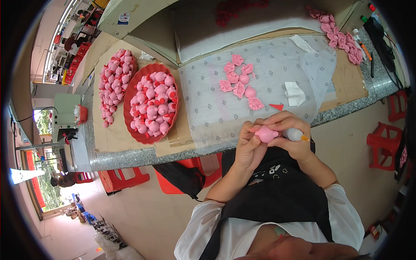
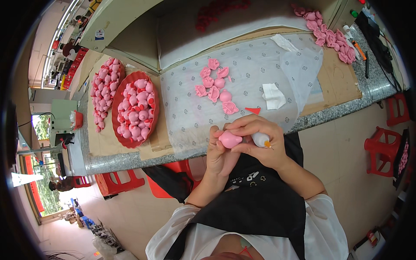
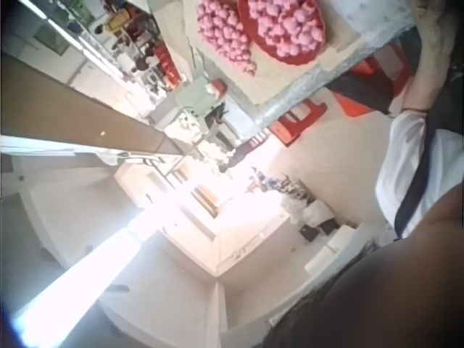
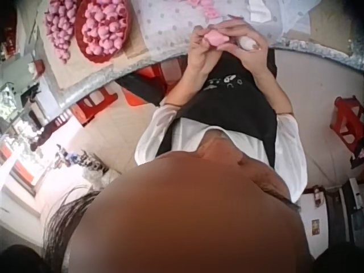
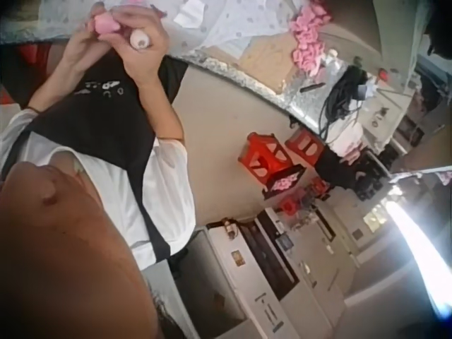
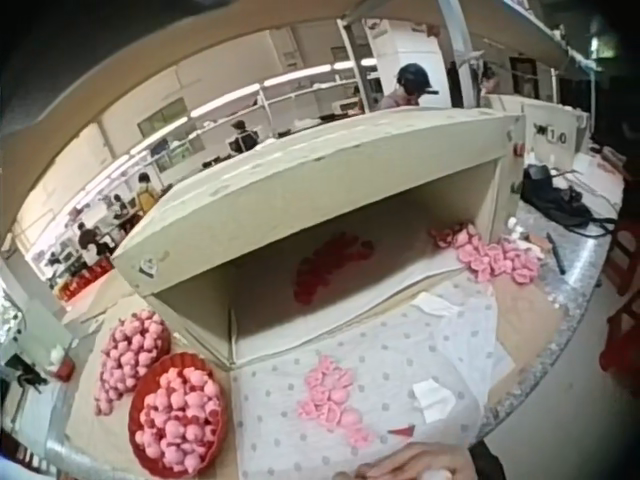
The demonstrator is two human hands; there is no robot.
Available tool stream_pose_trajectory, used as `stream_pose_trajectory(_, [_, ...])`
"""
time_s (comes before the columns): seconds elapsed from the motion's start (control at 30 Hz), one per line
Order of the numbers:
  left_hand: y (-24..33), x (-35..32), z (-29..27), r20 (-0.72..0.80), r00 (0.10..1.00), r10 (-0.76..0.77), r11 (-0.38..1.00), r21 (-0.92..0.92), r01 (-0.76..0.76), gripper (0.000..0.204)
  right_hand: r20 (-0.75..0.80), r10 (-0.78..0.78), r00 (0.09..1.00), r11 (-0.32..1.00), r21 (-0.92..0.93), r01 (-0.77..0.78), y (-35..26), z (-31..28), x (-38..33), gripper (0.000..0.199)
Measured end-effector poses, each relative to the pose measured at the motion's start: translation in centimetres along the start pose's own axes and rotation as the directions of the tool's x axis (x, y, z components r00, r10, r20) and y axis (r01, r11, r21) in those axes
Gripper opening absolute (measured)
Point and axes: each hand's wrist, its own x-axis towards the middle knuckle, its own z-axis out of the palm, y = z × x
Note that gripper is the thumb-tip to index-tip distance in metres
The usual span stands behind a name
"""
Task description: Applying glue to small pink plastic toy components and joining them together.
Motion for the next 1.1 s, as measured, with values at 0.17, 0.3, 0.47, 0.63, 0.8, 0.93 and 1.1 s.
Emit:
stream_pose_trajectory(0.17, [-0.3, -0.1, 0.2, 0.004, 0.996, 0.094, 0.993, 0.066, -0.094, 0.014, -0.034, 0.066, 0.997, 0.977, 0.206, -0.058, 0.3, 0.4, -0.4, 0.022])
stream_pose_trajectory(0.3, [-0.4, -0.2, 0.3, -0.005, 0.994, 0.112, 0.991, 0.077, -0.111, 0.012, -0.017, 0.047, 0.999, 0.974, 0.221, -0.042, 0.1, 0.5, -0.4, 0.019])
stream_pose_trajectory(0.47, [0.3, 0.2, 0.5, -0.053, 0.993, 0.104, 0.958, 0.273, -0.086, 0.021, -0.079, 0.14, 0.987, 0.964, 0.238, -0.118, 0.0, 0.1, -0.2, 0.018])
stream_pose_trajectory(0.63, [1.5, 0.1, 0.6, 0.017, 0.986, 0.164, 0.779, 0.612, -0.14, 0.037, -0.082, 0.163, 0.983, 0.984, 0.081, -0.156, -0.2, 0.3, -0.1, 0.02])
stream_pose_trajectory(0.8, [2.1, 0.2, 0.1, -0.146, 0.985, 0.087, 0.864, 0.503, -0.001, 0.045, 0.007, 0.218, 0.976, 0.934, -0.292, -0.206, -2.5, -1.4, 2.0, 0.036])
stream_pose_trajectory(0.93, [1.8, 0.9, -0.8, -0.1, 0.994, 0.032, 0.984, 0.175, -0.014, 0.04, -0.072, 0.14, 0.988, 0.583, -0.8, -0.141, -1.6, -5.2, 2.9, 0.031])
stream_pose_trajectory(1.1, [1.9, 1.0, -0.6, -0.105, 0.994, -0.017, 0.999, 0.028, 0.02, 0.038, -0.128, 0.179, 0.975, 0.252, -0.952, -0.171, 0.4, -6.9, 2.2, 0.02])
